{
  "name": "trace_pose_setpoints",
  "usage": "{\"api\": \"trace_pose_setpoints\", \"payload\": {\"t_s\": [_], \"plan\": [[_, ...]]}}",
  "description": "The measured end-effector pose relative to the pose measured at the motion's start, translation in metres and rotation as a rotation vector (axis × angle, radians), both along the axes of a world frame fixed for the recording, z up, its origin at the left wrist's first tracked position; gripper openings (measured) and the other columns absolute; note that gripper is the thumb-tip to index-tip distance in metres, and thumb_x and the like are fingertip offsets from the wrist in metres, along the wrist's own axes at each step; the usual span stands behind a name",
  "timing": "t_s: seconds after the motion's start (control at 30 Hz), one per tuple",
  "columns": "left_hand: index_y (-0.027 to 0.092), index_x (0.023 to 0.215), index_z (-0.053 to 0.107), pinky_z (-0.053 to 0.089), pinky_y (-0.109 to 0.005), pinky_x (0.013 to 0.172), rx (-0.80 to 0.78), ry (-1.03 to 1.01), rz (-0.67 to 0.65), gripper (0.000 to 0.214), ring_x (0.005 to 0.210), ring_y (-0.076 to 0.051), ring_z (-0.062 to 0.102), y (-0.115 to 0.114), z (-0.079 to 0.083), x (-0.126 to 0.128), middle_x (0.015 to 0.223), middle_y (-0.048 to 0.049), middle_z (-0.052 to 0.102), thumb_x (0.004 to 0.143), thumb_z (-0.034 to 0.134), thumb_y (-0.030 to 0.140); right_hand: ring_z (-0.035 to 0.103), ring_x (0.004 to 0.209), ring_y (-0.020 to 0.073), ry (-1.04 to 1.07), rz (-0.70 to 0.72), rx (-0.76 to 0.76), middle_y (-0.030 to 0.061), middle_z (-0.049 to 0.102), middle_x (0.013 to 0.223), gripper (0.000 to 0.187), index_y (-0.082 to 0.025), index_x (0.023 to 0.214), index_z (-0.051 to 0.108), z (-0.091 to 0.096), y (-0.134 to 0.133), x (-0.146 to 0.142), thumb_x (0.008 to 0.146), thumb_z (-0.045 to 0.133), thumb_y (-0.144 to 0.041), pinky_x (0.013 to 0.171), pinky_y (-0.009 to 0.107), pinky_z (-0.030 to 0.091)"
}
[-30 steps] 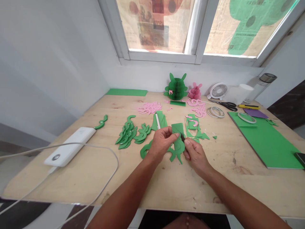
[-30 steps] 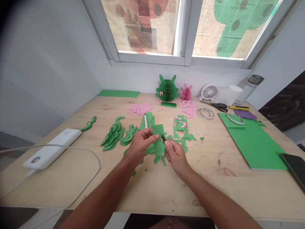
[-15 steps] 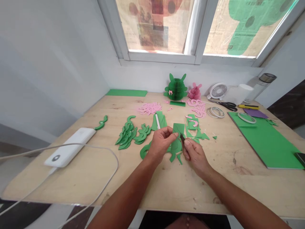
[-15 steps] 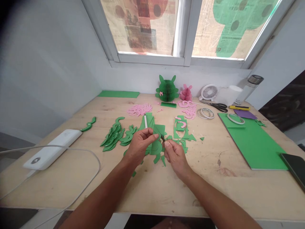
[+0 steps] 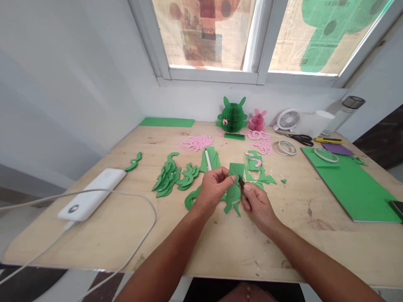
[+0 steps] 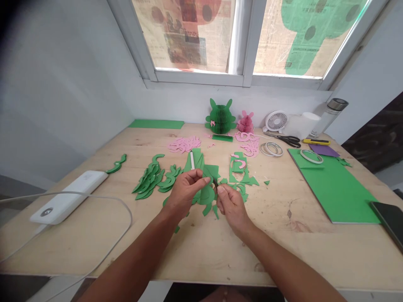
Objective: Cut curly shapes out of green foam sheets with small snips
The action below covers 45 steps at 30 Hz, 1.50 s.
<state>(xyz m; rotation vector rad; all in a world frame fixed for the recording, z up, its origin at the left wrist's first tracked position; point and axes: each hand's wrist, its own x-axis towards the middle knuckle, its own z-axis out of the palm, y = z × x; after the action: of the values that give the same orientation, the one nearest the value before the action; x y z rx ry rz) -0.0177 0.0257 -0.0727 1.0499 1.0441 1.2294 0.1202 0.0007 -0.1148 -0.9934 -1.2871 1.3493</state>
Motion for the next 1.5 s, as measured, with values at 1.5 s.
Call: {"api": "trace_pose_setpoints", "payload": {"t_s": [1.5], "plan": [[0.017, 0.058, 0.05, 0.036, -0.024, 0.055, -0.006, 0.025, -0.012, 0.024, 0.053, -0.011, 0.049, 0.0007, -0.0005, -0.0014, 0.053, 0.0031, 0.052, 0.064, 0.069, 0.031, 0.025, 0.037, 0.0074, 0.003, -0.001, -0.061, -0.0086, 0.034, 0.041, 0.039, -0.018, 0.073, 0.053, 0.0018, 0.0008, -0.0004, 0.087, 0.047, -0.054, 0.039, 0.023, 0.018]]}}
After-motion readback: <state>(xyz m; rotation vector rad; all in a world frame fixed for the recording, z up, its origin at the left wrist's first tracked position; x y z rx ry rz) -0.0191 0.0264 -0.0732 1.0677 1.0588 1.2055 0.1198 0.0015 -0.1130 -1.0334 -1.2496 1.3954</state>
